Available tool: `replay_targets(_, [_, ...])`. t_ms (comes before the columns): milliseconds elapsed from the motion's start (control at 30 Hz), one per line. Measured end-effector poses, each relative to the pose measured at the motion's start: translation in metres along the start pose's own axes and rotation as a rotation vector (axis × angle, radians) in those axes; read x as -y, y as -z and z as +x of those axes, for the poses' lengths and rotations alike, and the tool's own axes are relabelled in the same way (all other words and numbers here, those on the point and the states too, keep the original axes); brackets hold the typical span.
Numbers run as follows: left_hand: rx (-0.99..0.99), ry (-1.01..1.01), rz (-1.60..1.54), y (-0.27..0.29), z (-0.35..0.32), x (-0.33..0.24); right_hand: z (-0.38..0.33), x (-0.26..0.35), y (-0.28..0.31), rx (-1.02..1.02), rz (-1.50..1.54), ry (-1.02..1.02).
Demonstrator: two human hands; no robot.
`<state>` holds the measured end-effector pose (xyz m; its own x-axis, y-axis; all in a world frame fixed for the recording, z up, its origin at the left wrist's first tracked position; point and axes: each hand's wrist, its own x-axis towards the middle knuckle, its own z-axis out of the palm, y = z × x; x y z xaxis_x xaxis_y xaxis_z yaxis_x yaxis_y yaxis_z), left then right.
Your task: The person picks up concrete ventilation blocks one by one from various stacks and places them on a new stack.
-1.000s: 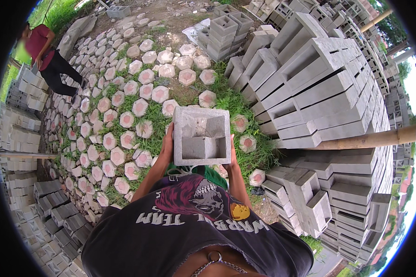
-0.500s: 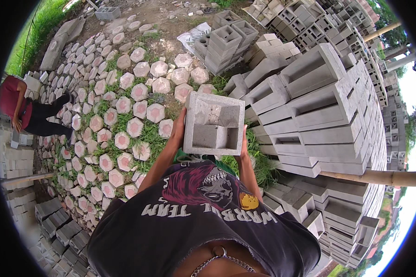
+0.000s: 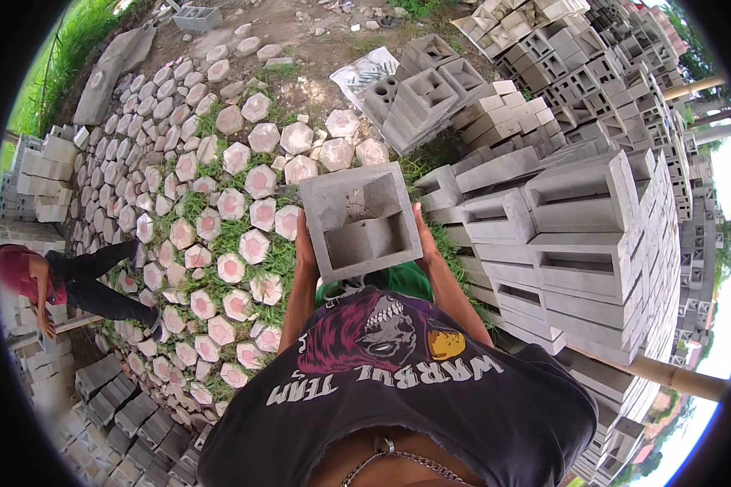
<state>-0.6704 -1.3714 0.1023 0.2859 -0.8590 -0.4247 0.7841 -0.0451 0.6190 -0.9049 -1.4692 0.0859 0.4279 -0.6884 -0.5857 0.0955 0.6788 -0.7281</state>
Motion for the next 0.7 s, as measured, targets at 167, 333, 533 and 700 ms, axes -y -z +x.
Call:
replay_targets(167, [-0.039,-0.230,-0.065,0.059,0.075,-0.016,0.091,0.047,-0.051,0.107,-0.167,-0.086])
replay_targets(333, [-0.064,-0.331,0.029,0.028,0.148,-0.064,0.202,0.092,-0.078,0.267,-0.175,-0.071])
replay_targets(533, [-0.235,-0.382,0.048,-0.007,0.241,-0.116,0.286,0.207,-0.113,0.437,-0.355,-0.217])
replay_targets(700, [-0.139,-0.335,0.116,-0.053,0.312,-0.156,0.334,0.260,-0.108,0.412,-0.219,-0.109])
